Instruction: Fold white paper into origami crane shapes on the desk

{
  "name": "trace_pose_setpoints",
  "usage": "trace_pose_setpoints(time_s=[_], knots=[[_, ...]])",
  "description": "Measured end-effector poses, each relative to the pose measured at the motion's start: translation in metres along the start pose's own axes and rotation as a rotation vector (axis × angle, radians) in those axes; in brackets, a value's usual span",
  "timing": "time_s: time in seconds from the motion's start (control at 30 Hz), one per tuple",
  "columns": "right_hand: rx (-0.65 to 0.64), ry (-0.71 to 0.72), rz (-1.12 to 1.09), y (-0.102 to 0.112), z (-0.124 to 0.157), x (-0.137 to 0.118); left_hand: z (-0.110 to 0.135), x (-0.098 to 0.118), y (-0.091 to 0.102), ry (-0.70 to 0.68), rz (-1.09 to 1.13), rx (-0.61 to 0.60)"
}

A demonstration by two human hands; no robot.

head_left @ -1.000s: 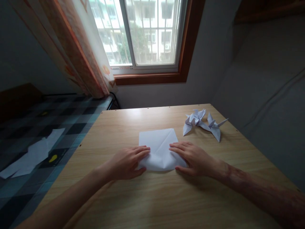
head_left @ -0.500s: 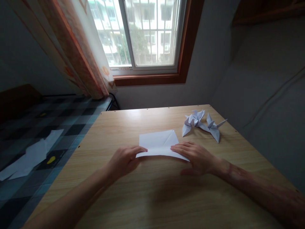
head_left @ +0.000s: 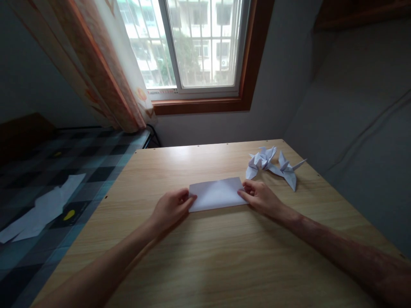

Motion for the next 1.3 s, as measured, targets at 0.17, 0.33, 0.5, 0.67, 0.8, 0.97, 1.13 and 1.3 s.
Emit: trace_pose_setpoints(time_s=[0.17, 0.33, 0.5, 0.67, 0.8, 0.97, 1.13, 1.3], knots=[[0.031, 0.09, 0.179, 0.0, 0.002, -0.009, 0.0, 0.01, 0.004, -0.004, -0.188, 0.043], [0.05, 0.172, 0.234, 0.002, 0.004, -0.013, 0.003, 0.017, 0.002, -0.021, -0.294, 0.083], [0.084, 0.153, 0.215, 0.006, 0.006, -0.005, 0.007, 0.03, 0.006, -0.165, -0.341, 0.248], [0.093, 0.149, 0.2, 0.005, 0.008, -0.002, 0.002, 0.048, -0.01, -0.349, -0.337, 0.149], [0.095, 0.186, 0.206, 0.003, 0.01, -0.004, -0.009, 0.056, -0.02, -0.404, -0.299, 0.003], [0.093, 0.236, 0.219, 0.002, 0.01, -0.003, -0.022, 0.066, -0.014, -0.431, -0.333, -0.057], [0.063, 0.23, 0.26, 0.0, 0.005, -0.003, -0.038, 0.067, -0.014, -0.356, -0.361, -0.173], [0.027, 0.218, 0.237, 0.0, -0.003, -0.01, -0.05, 0.072, -0.019, -0.299, -0.354, -0.238]])
Point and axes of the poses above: each hand's wrist, its own z-axis away from the middle knuckle, its own y-axis out of the back of the hand, x = y × z, the point moved 10 cm from there along -z, towards the middle knuckle, and after that the axes turned 14 degrees about -z, right-handed, at the moved point
